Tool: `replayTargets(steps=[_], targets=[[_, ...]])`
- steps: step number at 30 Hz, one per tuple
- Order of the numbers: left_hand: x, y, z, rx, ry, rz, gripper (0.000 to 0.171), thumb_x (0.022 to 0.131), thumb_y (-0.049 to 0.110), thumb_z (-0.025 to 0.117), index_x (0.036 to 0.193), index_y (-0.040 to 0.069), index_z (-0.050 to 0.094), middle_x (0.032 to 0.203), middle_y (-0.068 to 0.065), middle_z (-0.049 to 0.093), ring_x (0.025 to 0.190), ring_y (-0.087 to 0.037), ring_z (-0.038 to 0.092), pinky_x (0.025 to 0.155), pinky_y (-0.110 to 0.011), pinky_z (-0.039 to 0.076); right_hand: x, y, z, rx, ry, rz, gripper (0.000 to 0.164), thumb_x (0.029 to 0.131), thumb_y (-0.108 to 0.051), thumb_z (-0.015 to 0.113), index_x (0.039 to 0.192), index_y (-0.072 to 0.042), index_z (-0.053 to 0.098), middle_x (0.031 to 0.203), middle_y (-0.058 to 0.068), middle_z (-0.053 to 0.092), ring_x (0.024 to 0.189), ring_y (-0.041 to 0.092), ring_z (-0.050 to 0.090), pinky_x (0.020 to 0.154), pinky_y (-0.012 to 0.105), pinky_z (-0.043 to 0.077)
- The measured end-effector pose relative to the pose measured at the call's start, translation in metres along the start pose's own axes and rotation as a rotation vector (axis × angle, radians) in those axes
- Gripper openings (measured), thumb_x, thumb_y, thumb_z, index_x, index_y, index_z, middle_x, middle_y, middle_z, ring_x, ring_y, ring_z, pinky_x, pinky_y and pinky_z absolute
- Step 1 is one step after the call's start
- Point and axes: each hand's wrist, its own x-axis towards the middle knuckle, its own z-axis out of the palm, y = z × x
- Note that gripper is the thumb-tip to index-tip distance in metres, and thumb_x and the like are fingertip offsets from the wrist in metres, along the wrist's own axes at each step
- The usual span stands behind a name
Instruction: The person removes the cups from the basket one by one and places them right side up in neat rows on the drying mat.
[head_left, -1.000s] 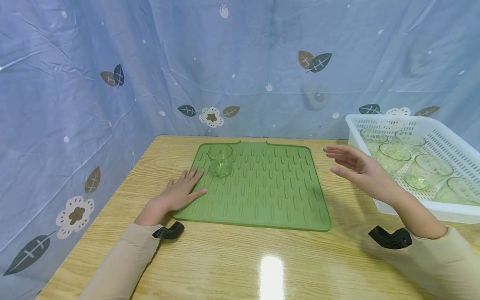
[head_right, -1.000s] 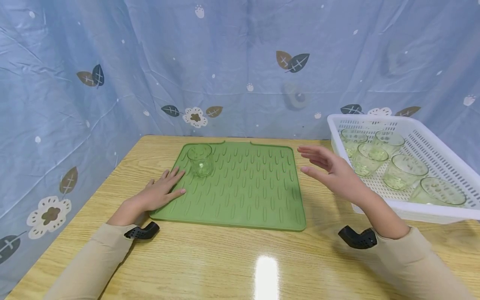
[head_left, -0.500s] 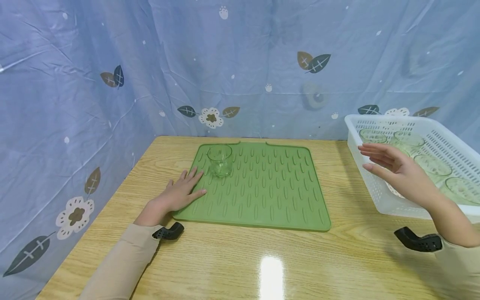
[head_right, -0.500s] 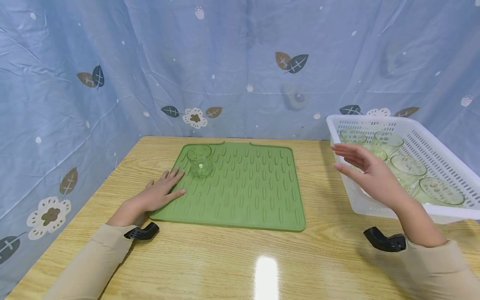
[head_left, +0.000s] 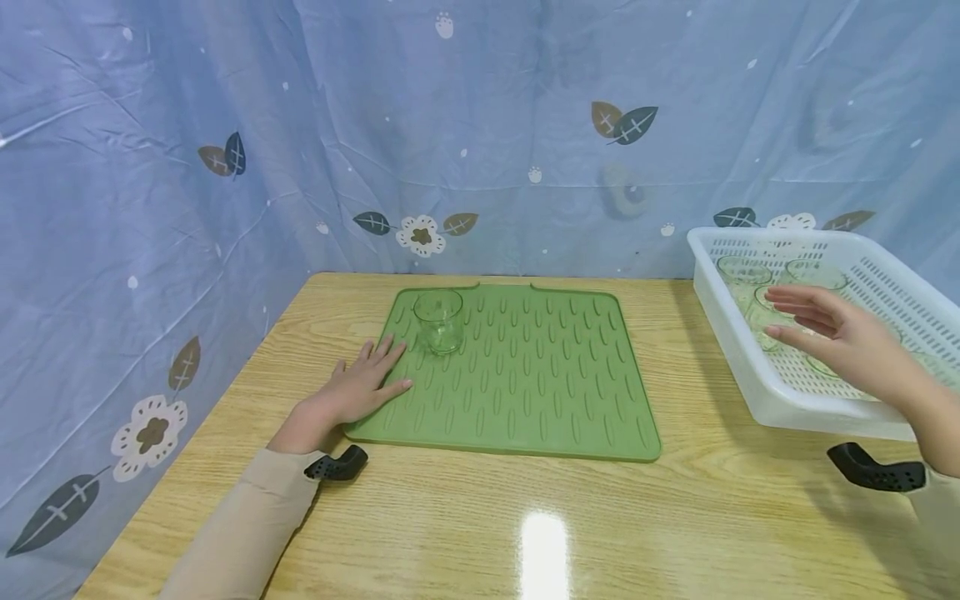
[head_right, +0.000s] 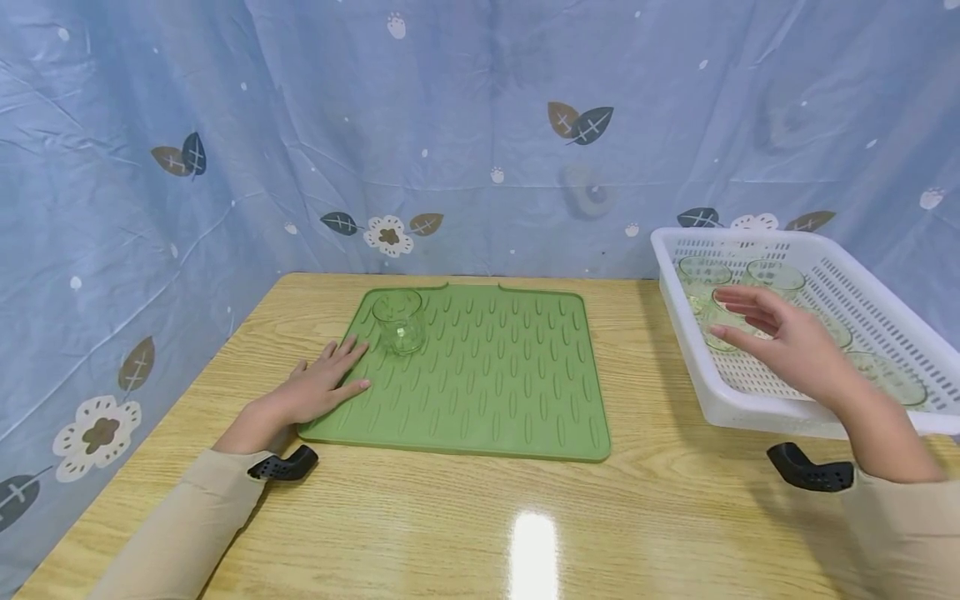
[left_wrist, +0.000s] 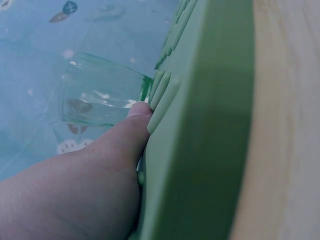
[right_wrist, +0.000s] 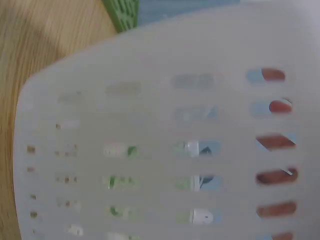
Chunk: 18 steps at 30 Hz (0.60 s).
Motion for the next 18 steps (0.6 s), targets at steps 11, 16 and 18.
replayTargets(steps=[11, 16, 18], targets=[[0.001, 0.0, 0.0, 0.0, 0.006, 0.006, 0.079, 0.107, 0.055, 0.043, 0.166, 0.01, 0.015, 0.17, -0.019, 0.004, 0.153, -0.047, -0.002, 0.11, -0.08, 0.001, 0.004, 0.018, -0.017, -0.138, -0.06, 0.083, 0.07, 0.102, -0.02, 0.067, 0.154, 0.011, 0.031, 0.149, 0.041, 0.035, 0.132, 0.063, 0.03, 0.12, 0.017, 0.013], [0.001, -0.001, 0.001, 0.0, 0.005, 0.009, 0.079, 0.107, 0.056, 0.043, 0.166, 0.011, 0.015, 0.17, -0.019, 0.004, 0.153, -0.048, -0.001, 0.11, -0.08, 0.001, 0.003, 0.032, -0.027, -0.187, -0.062, 0.123, 0.074, 0.103, -0.019, 0.066, 0.152, 0.017, 0.024, 0.148, 0.046, 0.027, 0.131, 0.068, 0.024, 0.115, 0.071, 0.01], [0.001, -0.001, 0.001, 0.001, 0.007, 0.009, 0.079, 0.107, 0.056, 0.043, 0.166, 0.011, 0.015, 0.17, -0.019, 0.004, 0.153, -0.048, -0.001, 0.11, -0.08, 0.001, 0.003, 0.037, -0.031, -0.213, -0.067, 0.143, 0.078, 0.103, -0.021, 0.066, 0.153, 0.018, 0.019, 0.15, 0.047, 0.021, 0.133, 0.069, 0.02, 0.113, 0.074, 0.009]])
